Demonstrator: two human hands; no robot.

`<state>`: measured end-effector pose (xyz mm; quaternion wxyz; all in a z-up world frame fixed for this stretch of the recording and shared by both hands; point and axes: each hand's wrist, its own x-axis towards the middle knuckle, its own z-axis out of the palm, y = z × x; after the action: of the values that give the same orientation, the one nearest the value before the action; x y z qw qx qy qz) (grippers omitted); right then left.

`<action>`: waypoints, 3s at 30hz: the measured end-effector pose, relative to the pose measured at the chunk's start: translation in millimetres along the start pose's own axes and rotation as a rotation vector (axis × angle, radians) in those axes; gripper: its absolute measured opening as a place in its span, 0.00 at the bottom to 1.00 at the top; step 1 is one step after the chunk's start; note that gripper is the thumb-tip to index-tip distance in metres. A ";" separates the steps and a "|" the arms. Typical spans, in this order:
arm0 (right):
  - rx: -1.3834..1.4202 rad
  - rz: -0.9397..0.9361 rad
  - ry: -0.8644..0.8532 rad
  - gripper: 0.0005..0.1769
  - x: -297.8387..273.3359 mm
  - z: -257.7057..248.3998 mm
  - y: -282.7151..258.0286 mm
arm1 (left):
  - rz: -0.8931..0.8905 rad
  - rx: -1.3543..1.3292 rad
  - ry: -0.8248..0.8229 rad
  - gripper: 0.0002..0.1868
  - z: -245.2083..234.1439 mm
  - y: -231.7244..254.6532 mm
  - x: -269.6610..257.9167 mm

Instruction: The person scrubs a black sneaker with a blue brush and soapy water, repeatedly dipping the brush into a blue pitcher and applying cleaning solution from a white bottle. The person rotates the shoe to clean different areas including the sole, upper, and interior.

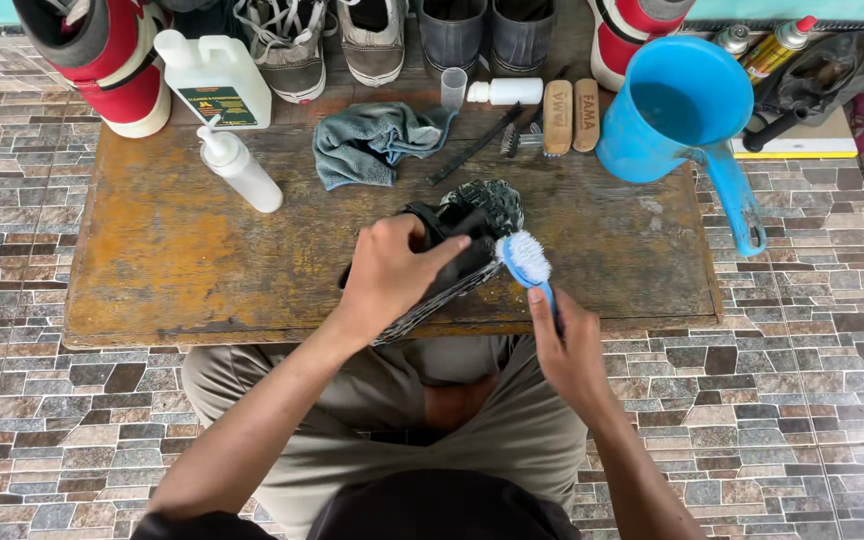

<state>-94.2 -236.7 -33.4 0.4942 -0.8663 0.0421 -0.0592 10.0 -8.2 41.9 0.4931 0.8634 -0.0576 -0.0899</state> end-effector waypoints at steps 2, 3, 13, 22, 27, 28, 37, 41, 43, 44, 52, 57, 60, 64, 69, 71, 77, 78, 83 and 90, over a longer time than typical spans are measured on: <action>-0.001 0.005 0.000 0.29 1.4 2.7 -6.3 | -0.025 -0.025 0.040 0.22 1.7 -7.3 5.6; -0.005 0.009 -0.002 0.29 2.2 4.2 -9.7 | -0.051 -0.053 0.081 0.24 2.2 -11.0 8.6; 0.036 -0.199 0.090 0.30 24.1 27.8 -30.9 | 0.216 -0.273 0.163 0.23 0.3 -45.2 28.2; -0.008 -0.193 -0.005 0.30 50.9 39.6 -33.0 | 0.376 -0.172 0.055 0.17 -2.0 -48.5 27.5; 0.011 -0.100 -0.098 0.32 53.7 26.1 -26.7 | 0.423 -0.176 0.044 0.16 5.0 -48.0 24.1; 0.011 -0.100 -0.098 0.32 52.0 27.4 -24.1 | 0.423 -0.175 0.044 0.16 7.7 -46.7 21.9; -0.055 -0.152 -0.114 0.34 53.3 9.5 -22.9 | 0.416 -0.149 0.044 0.16 12.8 -34.5 10.8; -0.135 -0.110 -0.076 0.21 53.5 -48.0 -36.5 | 0.337 -0.042 0.093 0.17 16.7 -31.6 4.8; -0.228 -0.101 0.024 0.16 60.2 -85.9 -44.3 | 0.325 -0.017 0.090 0.18 17.8 -25.0 3.1; -0.294 -0.144 0.091 0.14 65.6 -105.2 -50.7 | 0.267 0.016 0.118 0.18 18.3 -22.2 3.9; -0.734 -0.216 0.256 0.16 153.7 -210.0 -29.2 | 0.064 0.080 0.119 0.22 21.5 -20.0 6.8; -0.780 -0.087 0.014 0.25 194.4 -215.4 -24.8 | 0.145 0.185 0.165 0.32 29.2 -32.3 4.7; -0.849 -0.117 -0.003 0.25 209.3 -210.7 -11.8 | 0.107 0.210 0.189 0.32 29.3 -26.8 5.7; -0.972 -0.123 0.016 0.23 229.4 -200.4 11.5 | 0.062 0.228 0.189 0.30 30.0 -27.7 8.0; -1.085 -0.231 0.035 0.22 246.3 -191.5 37.4 | 0.080 0.212 0.175 0.31 28.4 -31.0 9.1; -1.088 -0.222 0.035 0.22 247.0 -188.7 41.8 | 0.049 0.208 0.160 0.29 26.9 -28.4 8.3; -1.084 -0.220 0.040 0.22 242.6 -190.4 38.5 | -0.022 0.174 0.091 0.26 23.8 -19.8 8.3; -1.064 -0.233 0.044 0.22 241.8 -190.8 37.2 | -0.011 0.185 0.103 0.29 23.8 -24.3 9.2; -0.943 -0.156 0.046 0.24 218.1 -203.8 -2.9 | 0.010 0.168 0.078 0.29 21.7 -46.3 16.8; -0.795 -0.093 0.018 0.25 193.4 -215.7 -29.6 | -0.041 -0.059 0.005 0.23 7.8 -8.3 9.7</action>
<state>66.5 -430.7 112.8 0.1167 -0.9905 0.0270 -0.0680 18.0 -12.3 29.9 0.5164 0.8497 -0.0360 -0.0998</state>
